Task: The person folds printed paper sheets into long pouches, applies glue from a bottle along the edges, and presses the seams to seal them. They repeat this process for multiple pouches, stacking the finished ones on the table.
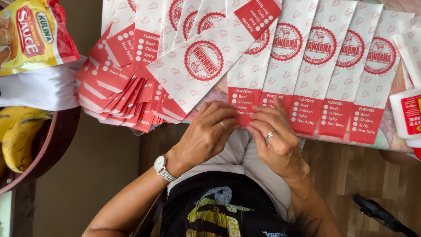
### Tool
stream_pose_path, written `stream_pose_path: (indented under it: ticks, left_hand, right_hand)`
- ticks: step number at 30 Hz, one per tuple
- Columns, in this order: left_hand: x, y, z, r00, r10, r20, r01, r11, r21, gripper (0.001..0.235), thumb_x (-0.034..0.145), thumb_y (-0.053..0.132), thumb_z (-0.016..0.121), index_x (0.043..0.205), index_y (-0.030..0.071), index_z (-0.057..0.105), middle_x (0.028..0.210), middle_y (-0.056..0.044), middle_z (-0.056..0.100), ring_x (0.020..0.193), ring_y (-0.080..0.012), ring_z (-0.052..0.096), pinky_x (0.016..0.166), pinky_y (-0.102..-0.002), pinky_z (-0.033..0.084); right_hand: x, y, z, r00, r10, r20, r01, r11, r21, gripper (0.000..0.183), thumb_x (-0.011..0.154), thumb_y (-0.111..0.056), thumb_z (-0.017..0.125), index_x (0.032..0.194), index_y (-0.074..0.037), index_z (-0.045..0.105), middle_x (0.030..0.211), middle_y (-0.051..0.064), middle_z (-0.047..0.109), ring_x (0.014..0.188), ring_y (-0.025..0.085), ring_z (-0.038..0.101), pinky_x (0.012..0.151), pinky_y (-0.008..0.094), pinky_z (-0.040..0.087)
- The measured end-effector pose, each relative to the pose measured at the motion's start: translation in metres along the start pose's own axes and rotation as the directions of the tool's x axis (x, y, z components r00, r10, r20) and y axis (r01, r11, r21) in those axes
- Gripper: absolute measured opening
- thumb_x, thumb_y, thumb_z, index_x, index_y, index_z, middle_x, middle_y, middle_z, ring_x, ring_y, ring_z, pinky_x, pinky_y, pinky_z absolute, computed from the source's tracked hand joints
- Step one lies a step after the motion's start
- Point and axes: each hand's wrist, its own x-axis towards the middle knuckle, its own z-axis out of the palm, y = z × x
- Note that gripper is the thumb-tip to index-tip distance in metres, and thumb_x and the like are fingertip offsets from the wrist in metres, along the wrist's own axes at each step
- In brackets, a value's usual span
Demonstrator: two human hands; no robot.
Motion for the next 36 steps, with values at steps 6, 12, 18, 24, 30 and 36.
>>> stream_pose_path:
  ticks: [6,12,18,24,30,36]
  left_hand:
    - [0.004,0.003,0.003,0.978,-0.199,0.054,0.201,0.979,-0.026,0.011,0.099,0.006,0.062,0.097,-0.002,0.068,0.094,-0.017,0.063,0.093,-0.0421,0.062,0.076,-0.047,0.048]
    - [0.004,0.003,-0.006,0.93,-0.228,0.288,0.257,0.964,-0.066,0.023,0.099,-0.005,0.046,0.113,0.001,0.063,0.104,-0.013,0.056,0.095,-0.0325,0.049,0.083,-0.044,0.041]
    - [-0.005,0.003,-0.004,0.941,-0.217,0.259,0.26,0.954,-0.146,0.056,0.065,-0.025,0.046,0.113,-0.004,0.066,0.113,-0.017,0.058,0.103,-0.0352,0.052,0.092,-0.044,0.048]
    - [0.0,-0.004,-0.012,0.956,-0.129,0.265,0.178,0.97,-0.168,0.053,0.077,-0.021,0.045,0.125,-0.004,0.06,0.117,-0.02,0.058,0.108,-0.0383,0.053,0.097,-0.048,0.046]
    - [0.01,-0.043,-0.022,0.964,-0.232,0.13,0.116,0.808,0.578,0.048,0.101,0.022,0.067,0.144,0.006,0.051,0.145,-0.024,0.057,0.136,-0.0439,0.053,0.113,-0.054,0.042]
    - [0.032,-0.053,-0.053,0.944,-0.159,0.288,-0.059,0.78,0.623,0.042,0.085,0.0,0.061,0.126,0.008,0.063,0.085,-0.003,0.062,0.077,-0.0263,0.062,0.052,-0.039,0.049]
  right_hand:
    - [0.012,-0.009,-0.003,0.988,0.146,0.051,-0.147,0.989,0.019,0.012,0.087,0.002,0.082,0.092,0.004,0.071,0.094,0.014,0.07,0.1,0.038,0.071,0.116,0.058,0.044]
    - [0.006,-0.004,-0.006,0.964,0.25,0.095,-0.256,0.965,0.06,0.017,0.088,0.015,0.082,0.097,0.003,0.073,0.106,0.02,0.073,0.103,0.029,0.071,0.126,0.055,0.042]
    - [0.007,-0.008,-0.008,0.954,0.271,0.129,-0.279,0.959,0.048,0.016,0.09,0.016,0.079,0.102,0.006,0.075,0.107,0.02,0.073,0.103,0.029,0.07,0.129,0.054,0.041]
    - [0.009,-0.01,-0.005,0.964,0.248,0.099,-0.249,0.968,0.004,0.021,0.085,0.017,0.076,0.101,0.004,0.074,0.106,0.017,0.073,0.101,0.029,0.069,0.128,0.055,0.038]
    - [0.005,-0.006,-0.002,0.983,0.154,0.1,-0.152,0.988,-0.027,0.013,0.093,0.011,0.067,0.101,0.002,0.072,0.104,0.014,0.069,0.101,0.028,0.066,0.126,0.056,0.034]
    - [0.003,-0.005,-0.001,0.978,0.144,0.148,-0.137,0.989,-0.054,0.032,0.089,0.019,0.062,0.115,0.002,0.071,0.106,0.012,0.065,0.105,0.027,0.064,0.126,0.062,0.032]
